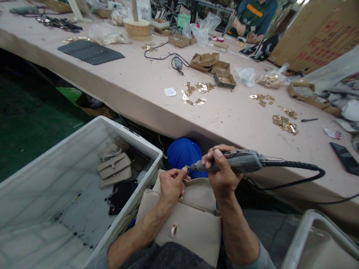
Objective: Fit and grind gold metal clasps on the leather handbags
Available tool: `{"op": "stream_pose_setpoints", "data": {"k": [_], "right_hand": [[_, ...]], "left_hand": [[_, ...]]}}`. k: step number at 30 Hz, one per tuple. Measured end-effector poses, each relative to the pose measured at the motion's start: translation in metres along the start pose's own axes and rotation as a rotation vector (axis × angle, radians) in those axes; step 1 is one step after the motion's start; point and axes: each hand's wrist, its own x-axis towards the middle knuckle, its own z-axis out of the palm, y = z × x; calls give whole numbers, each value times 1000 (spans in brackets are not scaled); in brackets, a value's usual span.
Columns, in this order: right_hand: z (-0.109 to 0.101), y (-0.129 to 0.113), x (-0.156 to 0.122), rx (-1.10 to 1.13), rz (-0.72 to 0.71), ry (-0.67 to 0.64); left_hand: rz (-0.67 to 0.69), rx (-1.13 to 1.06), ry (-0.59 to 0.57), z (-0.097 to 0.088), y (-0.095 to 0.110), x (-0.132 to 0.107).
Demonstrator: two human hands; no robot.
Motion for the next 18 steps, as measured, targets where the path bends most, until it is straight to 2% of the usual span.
{"op": "stream_pose_setpoints", "data": {"k": [8,18], "right_hand": [[8,0,-2,-52,-14,-65],[9,1,2,-62,55,-139]], "left_hand": [[-20,-37,1,0,1,-1],[62,-128,-83,-4,-6,0]]}}
